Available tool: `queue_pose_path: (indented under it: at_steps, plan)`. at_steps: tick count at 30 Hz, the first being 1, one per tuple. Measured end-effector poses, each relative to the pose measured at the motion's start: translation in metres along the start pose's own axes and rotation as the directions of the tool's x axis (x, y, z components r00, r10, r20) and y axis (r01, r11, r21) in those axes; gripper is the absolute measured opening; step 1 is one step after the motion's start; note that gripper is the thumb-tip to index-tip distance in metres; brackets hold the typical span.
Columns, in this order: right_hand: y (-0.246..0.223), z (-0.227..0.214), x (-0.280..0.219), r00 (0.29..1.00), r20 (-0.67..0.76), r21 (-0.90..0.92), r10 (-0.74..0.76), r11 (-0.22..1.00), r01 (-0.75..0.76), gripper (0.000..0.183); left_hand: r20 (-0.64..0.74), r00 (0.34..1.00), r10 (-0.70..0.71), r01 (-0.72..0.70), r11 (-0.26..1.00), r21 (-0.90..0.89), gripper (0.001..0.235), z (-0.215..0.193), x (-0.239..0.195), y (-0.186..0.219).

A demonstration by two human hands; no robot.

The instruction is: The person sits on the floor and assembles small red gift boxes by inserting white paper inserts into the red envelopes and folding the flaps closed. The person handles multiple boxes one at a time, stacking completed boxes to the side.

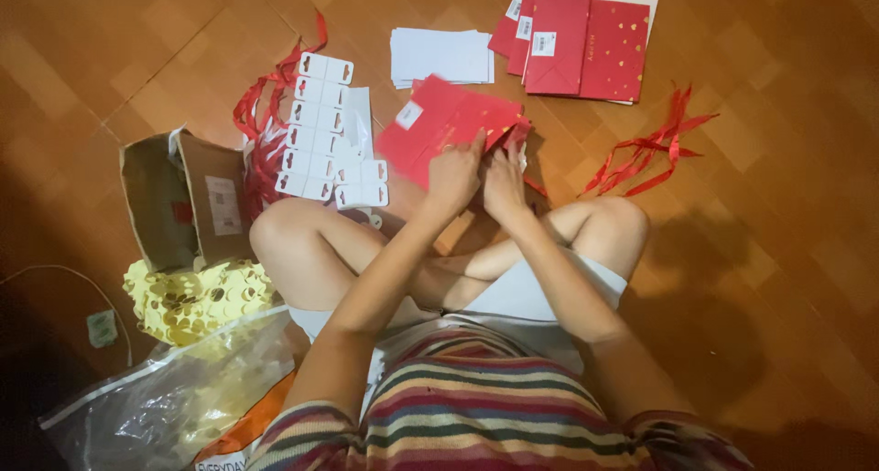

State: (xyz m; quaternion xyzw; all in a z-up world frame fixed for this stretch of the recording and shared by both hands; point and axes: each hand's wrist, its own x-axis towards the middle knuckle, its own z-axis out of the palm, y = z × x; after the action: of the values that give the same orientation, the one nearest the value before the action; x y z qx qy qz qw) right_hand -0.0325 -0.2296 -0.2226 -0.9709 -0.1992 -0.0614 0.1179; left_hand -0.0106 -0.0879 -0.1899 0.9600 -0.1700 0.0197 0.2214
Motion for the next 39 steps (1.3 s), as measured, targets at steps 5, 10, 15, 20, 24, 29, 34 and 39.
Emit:
queue_pose_path:
  at_steps: [5, 10, 15, 20, 24, 29, 34, 39]
  plan:
    - [-0.031, -0.038, 0.036, 0.961, 0.261, -0.613, 0.092, 0.785, 0.091, 0.067, -0.059, 0.998, 0.033, -0.03, 0.999, 0.04, 0.071, -0.047, -0.005, 0.018]
    - [-0.087, -0.087, 0.027, 0.831, 0.517, -0.558, 0.204, 0.817, 0.146, 0.073, -0.108, 0.992, -0.072, 0.075, 0.997, 0.029, 0.057, -0.085, -0.003, 0.023]
    - [-0.068, -0.067, 0.023, 0.807, 0.581, -0.243, 0.104, 0.969, 0.05, 0.067, -0.07, 0.998, 0.011, -0.008, 0.999, 0.041, 0.055, -0.097, -0.003, 0.023]
    - [0.014, 0.011, 0.036, 0.827, 0.561, 0.42, -0.044, 0.875, -0.239, 0.061, 0.078, 0.98, 0.181, -0.186, 0.981, 0.063, 0.053, -0.101, -0.016, 0.034]
    - [0.047, 0.066, 0.018, 0.837, 0.544, 0.813, -0.06, 0.285, -0.508, 0.056, 0.039, 0.97, 0.239, -0.242, 0.962, 0.123, 0.061, -0.114, -0.025, 0.051]
    - [0.051, 0.101, -0.006, 0.85, 0.526, 0.834, 0.02, -0.208, -0.511, 0.05, -0.003, 0.967, 0.256, -0.253, 0.955, 0.155, 0.054, -0.144, -0.022, 0.06]
    - [0.059, 0.11, -0.003, 0.863, 0.497, 0.814, 0.09, -0.392, -0.428, 0.044, -0.051, 0.975, 0.216, -0.216, 0.976, 0.004, 0.041, -0.163, -0.02, 0.064]
    - [0.057, 0.113, -0.015, 0.79, 0.572, 0.82, 0.22, -0.178, -0.544, 0.045, -0.084, 0.983, 0.166, -0.175, 0.978, -0.112, 0.048, -0.163, -0.02, 0.057]
